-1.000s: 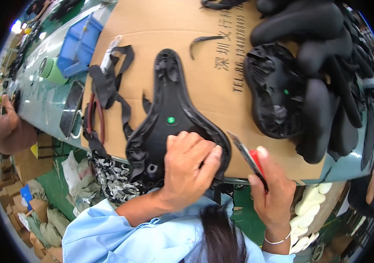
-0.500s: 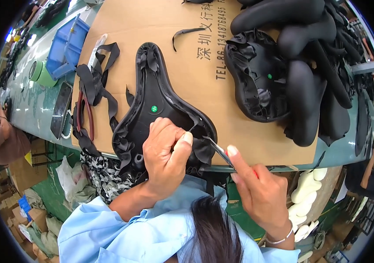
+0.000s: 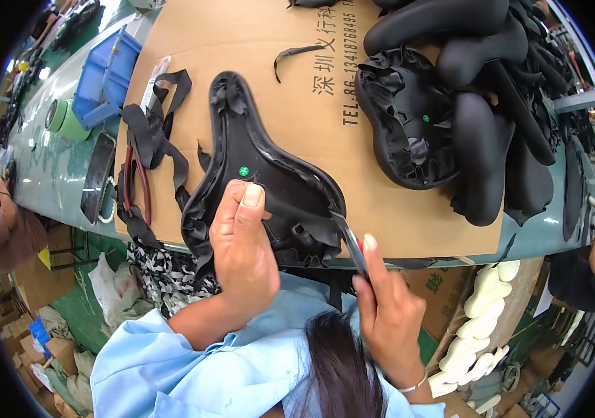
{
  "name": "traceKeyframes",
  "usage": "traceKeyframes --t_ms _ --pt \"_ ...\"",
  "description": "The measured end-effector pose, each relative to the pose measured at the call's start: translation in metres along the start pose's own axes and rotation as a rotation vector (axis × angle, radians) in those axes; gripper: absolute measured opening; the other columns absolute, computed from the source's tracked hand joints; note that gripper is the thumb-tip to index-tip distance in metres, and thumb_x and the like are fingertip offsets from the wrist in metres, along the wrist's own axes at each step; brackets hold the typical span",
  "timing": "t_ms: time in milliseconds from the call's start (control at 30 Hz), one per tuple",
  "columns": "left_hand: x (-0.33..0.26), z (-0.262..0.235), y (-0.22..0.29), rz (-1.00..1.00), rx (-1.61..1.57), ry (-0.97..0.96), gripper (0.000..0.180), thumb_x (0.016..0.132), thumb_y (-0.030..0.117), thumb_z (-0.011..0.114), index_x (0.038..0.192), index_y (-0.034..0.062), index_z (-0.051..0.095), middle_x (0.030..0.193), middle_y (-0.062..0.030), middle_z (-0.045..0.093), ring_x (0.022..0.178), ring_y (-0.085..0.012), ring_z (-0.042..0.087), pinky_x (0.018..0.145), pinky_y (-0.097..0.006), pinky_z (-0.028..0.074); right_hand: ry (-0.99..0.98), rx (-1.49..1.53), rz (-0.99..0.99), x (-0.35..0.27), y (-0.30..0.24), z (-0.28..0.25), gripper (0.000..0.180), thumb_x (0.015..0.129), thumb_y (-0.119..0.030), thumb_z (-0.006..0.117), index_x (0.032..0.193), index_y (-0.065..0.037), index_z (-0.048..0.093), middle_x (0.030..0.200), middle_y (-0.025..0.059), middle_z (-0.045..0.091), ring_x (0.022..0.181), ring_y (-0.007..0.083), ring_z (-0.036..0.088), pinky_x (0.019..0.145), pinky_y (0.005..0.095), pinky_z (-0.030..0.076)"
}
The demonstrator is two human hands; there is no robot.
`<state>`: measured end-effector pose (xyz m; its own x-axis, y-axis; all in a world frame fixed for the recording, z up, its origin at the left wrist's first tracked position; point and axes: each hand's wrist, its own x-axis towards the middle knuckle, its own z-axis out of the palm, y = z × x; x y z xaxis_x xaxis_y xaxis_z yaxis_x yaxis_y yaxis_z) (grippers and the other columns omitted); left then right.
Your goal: Trimming excess material from bicycle seats using a utility knife.
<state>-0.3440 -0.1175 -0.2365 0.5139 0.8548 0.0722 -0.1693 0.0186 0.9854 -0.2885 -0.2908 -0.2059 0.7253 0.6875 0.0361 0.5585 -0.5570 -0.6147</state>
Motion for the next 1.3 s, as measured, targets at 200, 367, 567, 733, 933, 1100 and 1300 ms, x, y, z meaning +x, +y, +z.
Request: traceKeyframes --t_ms 200,367,567,733,933,1100,1300 --pt "0.065 -0.007 0.041 0.262 0.418 -0.675 0.023 0.098 0.020 0.053 0.094 -0.0029 0.052 0.081 -0.0080 0.054 0.078 -0.0236 0.056 0.074 -0.033 0.046 -0.101 0.026 -0.154 0.090 0.028 -0.012 0.051 0.086 -0.008 0.064 0.134 -0.021 0.055 0.080 0.0130 0.063 0.061 0.0305 0.058 0.057 0.0387 0.046" --pt "0.137 0.009 0.013 -0.073 0.089 -0.858 0.026 0.102 0.026 0.045 0.089 0.0043 0.055 0.078 -0.0013 0.055 0.069 -0.0104 0.050 0.061 -0.024 0.041 -0.109 0.214 -0.187 0.099 0.024 0.012 0.054 0.087 -0.006 0.063 0.138 -0.016 0.049 0.095 0.0171 0.066 0.072 0.0347 0.063 0.067 0.0378 0.050" --pt "0.153 -0.009 0.028 -0.158 -0.479 -0.532 0.031 0.094 0.032 0.056 0.078 0.0064 0.053 0.065 0.0020 0.048 0.051 -0.0122 0.041 0.053 -0.026 0.035 0.001 0.158 -0.094 0.060 0.006 0.026 0.058 0.087 -0.006 0.063 0.142 -0.014 0.045 0.091 0.0173 0.067 0.070 0.0331 0.064 0.062 0.0390 0.050" --pt "0.125 -0.001 0.038 0.482 1.215 -0.688 0.038 0.075 0.035 0.074 0.071 0.0014 0.056 0.072 -0.0105 0.060 0.070 -0.0303 0.054 0.066 -0.040 0.045 -0.155 -0.048 -0.086 0.099 0.001 0.008 0.055 0.089 -0.011 0.061 0.142 -0.020 0.045 0.076 0.0119 0.064 0.059 0.0299 0.060 0.052 0.0417 0.043" --pt "0.146 0.024 0.025 -0.095 0.314 -0.681 0.029 0.084 0.026 0.069 0.068 0.0029 0.061 0.069 -0.0032 0.060 0.078 -0.0228 0.058 0.079 -0.035 0.042 -0.151 0.349 0.160 0.076 -0.005 0.029 0.058 0.091 -0.011 0.060 0.144 -0.012 0.038 0.090 0.0195 0.066 0.069 0.0378 0.063 0.062 0.0416 0.049" --pt "0.158 0.012 0.027 0.067 -0.704 -0.516 0.033 0.098 0.030 0.051 0.080 0.0020 0.055 0.117 -0.0177 0.057 0.126 -0.0260 0.044 0.098 -0.044 0.043 -0.225 0.285 0.095 0.059 -0.021 0.020 0.059 0.091 -0.011 0.060 0.145 -0.006 0.035 0.098 0.0214 0.067 0.081 0.0395 0.066 0.067 0.0401 0.051" --pt "0.147 0.015 0.042 0.269 -0.122 -0.886 0.015 0.088 0.018 0.060 0.081 0.0057 0.057 0.061 -0.0034 0.054 0.052 -0.0232 0.052 0.064 -0.032 0.046 -0.109 -0.145 0.008 0.055 -0.018 -0.026 0.053 0.087 -0.016 0.064 0.138 -0.022 0.051 0.070 0.0101 0.063 0.055 0.0285 0.059 0.049 0.0384 0.041"
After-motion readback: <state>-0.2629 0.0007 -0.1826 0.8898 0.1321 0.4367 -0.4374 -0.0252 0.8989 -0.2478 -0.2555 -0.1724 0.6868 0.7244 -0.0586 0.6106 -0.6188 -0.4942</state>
